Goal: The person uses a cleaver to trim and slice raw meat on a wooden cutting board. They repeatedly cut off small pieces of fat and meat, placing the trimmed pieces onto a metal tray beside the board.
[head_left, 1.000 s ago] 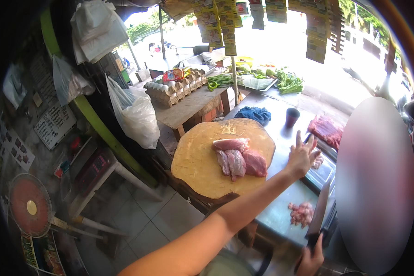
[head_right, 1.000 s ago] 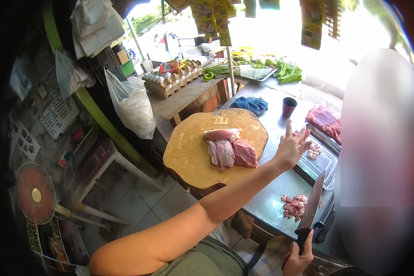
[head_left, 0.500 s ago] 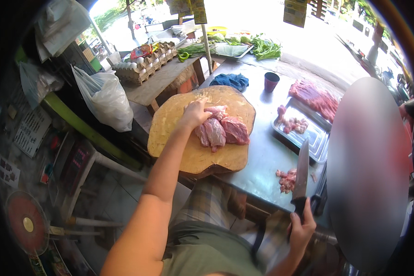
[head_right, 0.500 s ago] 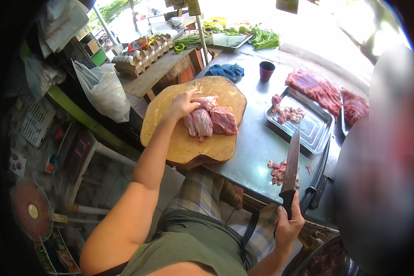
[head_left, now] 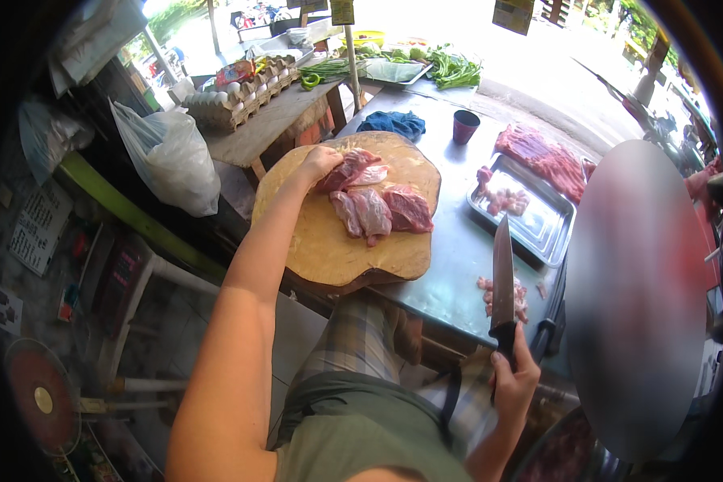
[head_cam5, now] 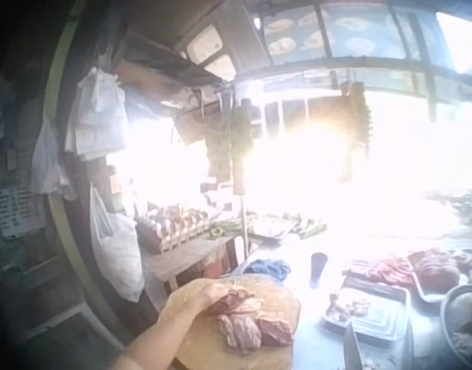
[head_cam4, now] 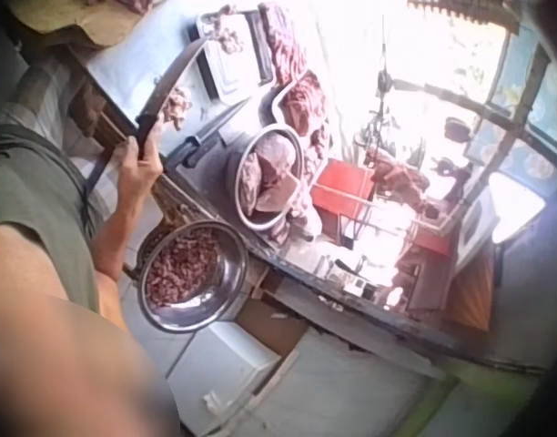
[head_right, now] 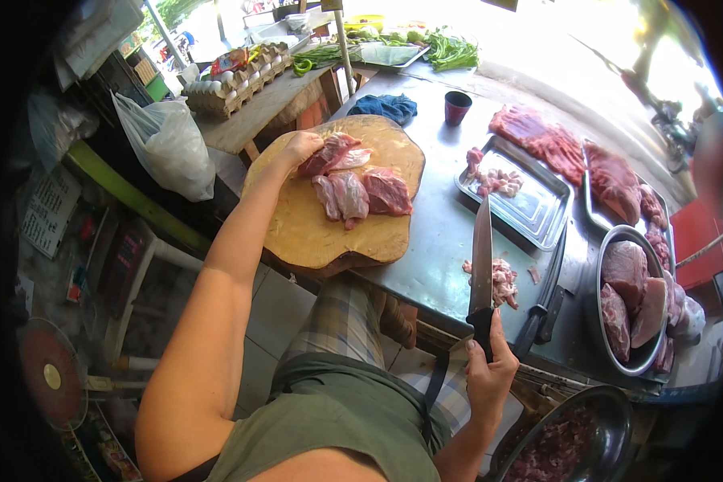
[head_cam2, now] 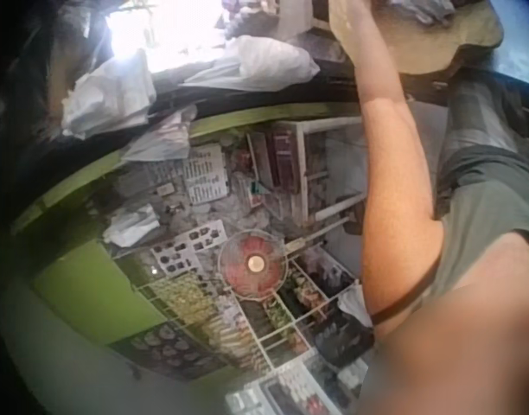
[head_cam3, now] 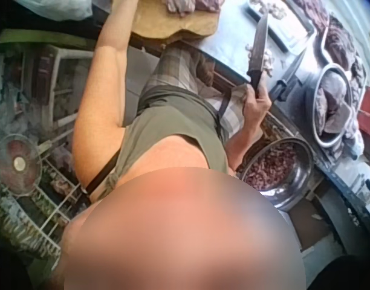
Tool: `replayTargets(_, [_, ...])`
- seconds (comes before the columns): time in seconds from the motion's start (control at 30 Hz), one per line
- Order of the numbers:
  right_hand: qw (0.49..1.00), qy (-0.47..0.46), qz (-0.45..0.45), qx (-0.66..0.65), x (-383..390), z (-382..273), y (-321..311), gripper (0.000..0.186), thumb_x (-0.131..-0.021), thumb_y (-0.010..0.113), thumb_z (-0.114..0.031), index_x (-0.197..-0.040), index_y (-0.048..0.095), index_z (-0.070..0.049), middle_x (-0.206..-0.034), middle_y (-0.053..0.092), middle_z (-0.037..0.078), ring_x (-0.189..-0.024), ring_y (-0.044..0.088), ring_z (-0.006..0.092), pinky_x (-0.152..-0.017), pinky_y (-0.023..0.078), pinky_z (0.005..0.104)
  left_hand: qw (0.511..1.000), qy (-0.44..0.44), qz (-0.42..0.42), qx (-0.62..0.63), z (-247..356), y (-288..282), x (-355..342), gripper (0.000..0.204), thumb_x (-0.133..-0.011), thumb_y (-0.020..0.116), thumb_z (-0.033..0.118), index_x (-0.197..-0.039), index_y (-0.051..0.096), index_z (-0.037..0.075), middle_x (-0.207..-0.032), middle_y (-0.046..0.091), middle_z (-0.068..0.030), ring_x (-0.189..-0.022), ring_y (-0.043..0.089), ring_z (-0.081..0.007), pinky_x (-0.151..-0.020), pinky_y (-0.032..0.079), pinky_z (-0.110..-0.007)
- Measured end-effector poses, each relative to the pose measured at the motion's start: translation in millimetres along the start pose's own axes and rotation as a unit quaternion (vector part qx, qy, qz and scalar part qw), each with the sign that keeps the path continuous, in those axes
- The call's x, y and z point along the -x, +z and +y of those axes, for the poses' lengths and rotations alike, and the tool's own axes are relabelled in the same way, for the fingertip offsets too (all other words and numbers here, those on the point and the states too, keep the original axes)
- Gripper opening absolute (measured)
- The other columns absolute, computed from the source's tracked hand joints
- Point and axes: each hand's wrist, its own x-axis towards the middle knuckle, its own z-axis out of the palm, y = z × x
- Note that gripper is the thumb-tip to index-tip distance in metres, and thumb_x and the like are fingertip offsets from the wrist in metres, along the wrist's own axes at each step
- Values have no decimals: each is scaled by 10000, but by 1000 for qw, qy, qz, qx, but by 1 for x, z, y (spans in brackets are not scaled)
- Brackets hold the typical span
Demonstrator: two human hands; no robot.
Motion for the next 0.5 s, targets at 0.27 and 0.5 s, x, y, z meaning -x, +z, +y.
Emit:
replayTargets(0.27, [1000,-5,-6,0,0,3,-3,661,-875,606,109,-1515,497,-17,-877,659,-17,-581,468,23,-496,410,221,992,-31,53,-107,17,15,-4,378,-907,727,352,-1095,753,25,-991,758,-133,-892,721,-233,-774,562,-389])
replayTargets(0.5, [1000,-26,-12,-12,0,10,-5,666,-872,612,101,-1516,498,-19,-844,615,-17,-589,461,29,-511,401,227,936,28,74,-344,26,31,-11,828,-671,828,437,-1383,614,71,-1264,697,-221,-1168,687,-282,-1017,522,-387])
